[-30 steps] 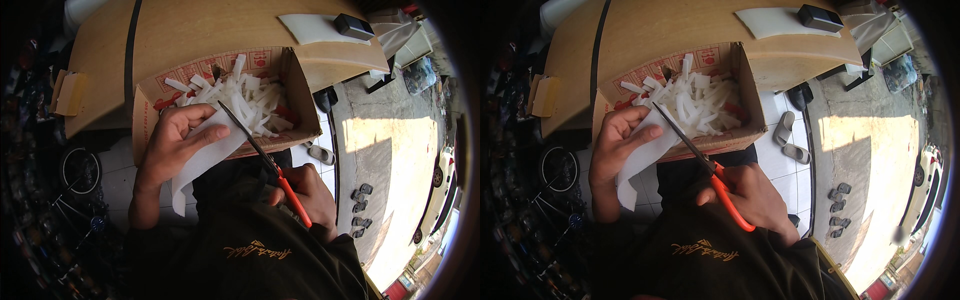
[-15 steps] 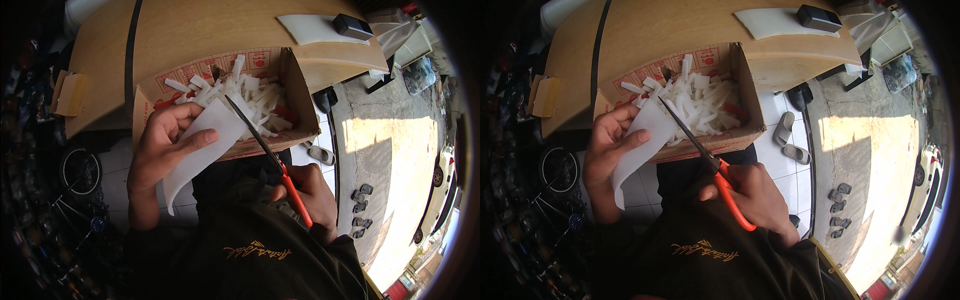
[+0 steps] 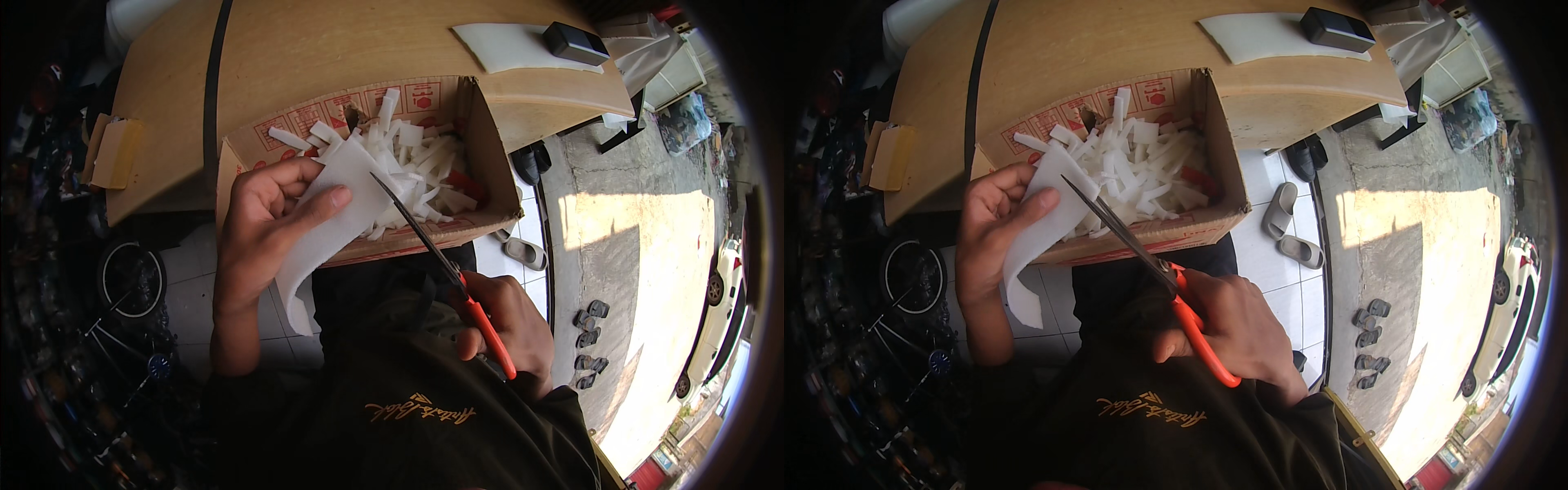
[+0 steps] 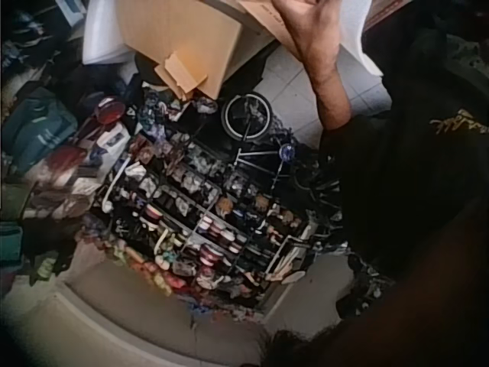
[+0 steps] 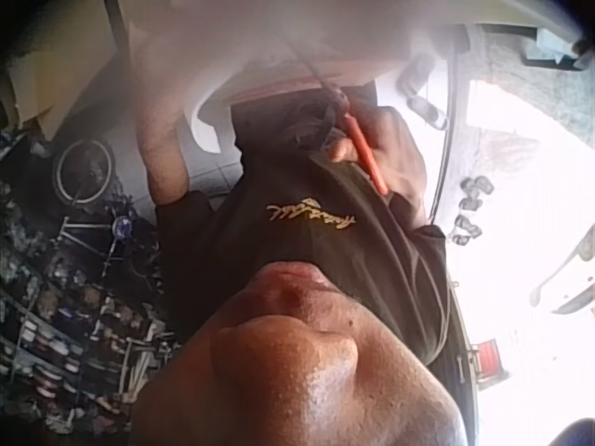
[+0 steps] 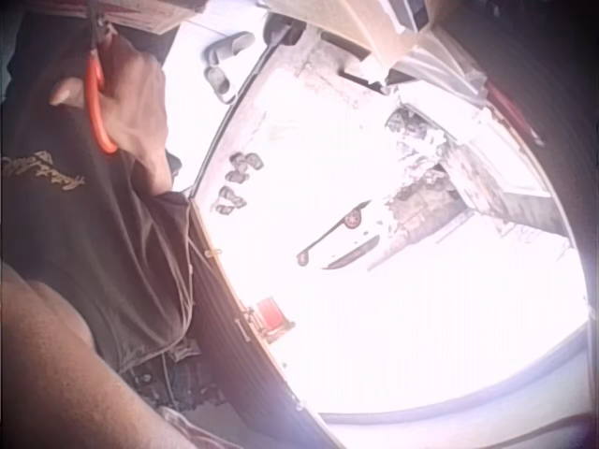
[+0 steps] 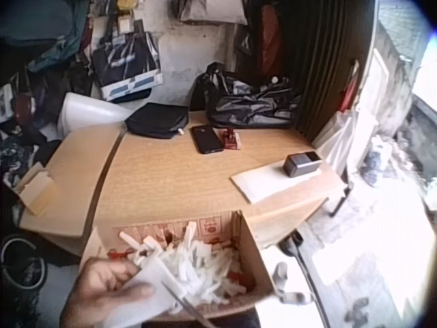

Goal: The person uses shears to cut a long white strip of foam into smaller rectangular pieces and places them into a cardboard box.

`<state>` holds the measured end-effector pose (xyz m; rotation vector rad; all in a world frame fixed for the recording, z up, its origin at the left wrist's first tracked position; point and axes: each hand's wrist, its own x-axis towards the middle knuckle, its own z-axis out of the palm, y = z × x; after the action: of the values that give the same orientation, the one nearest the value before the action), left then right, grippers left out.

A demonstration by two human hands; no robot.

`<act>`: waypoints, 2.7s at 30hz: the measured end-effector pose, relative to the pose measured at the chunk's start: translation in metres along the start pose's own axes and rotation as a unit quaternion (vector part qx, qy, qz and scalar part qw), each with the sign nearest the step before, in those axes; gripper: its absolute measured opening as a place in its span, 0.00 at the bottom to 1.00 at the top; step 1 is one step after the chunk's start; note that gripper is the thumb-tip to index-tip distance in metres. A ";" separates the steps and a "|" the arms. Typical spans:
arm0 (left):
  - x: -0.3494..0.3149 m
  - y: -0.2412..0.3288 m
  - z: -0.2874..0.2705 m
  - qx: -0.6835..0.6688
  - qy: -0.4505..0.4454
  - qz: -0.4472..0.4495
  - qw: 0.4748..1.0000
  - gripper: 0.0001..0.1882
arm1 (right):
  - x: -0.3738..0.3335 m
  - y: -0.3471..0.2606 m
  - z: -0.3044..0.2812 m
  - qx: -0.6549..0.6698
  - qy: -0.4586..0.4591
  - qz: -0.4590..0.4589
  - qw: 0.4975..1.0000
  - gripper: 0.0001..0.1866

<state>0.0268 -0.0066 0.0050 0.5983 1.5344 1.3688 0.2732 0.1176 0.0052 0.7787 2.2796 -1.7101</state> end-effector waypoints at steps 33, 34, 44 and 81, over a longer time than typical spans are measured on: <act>0.002 0.000 0.003 -0.004 -0.091 -0.023 0.996 0.12 | -0.004 -0.011 0.008 0.063 0.058 0.014 0.996 0.42; 0.002 0.000 0.003 -0.001 -0.093 -0.025 0.995 0.12 | -0.004 -0.011 0.007 0.061 0.062 0.013 0.996 0.41; 0.005 0.002 -0.001 0.015 -0.105 -0.034 0.994 0.13 | 0.003 -0.015 -0.003 -0.037 0.002 0.057 0.998 0.28; 0.008 0.002 0.003 0.027 -0.047 -0.027 0.998 0.13 | 0.004 -0.025 -0.002 -0.045 0.022 0.140 0.989 0.27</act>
<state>0.0253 0.0018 0.0047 0.6412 1.5046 1.2456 0.2580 0.1158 0.0248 1.0671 2.1360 -1.4697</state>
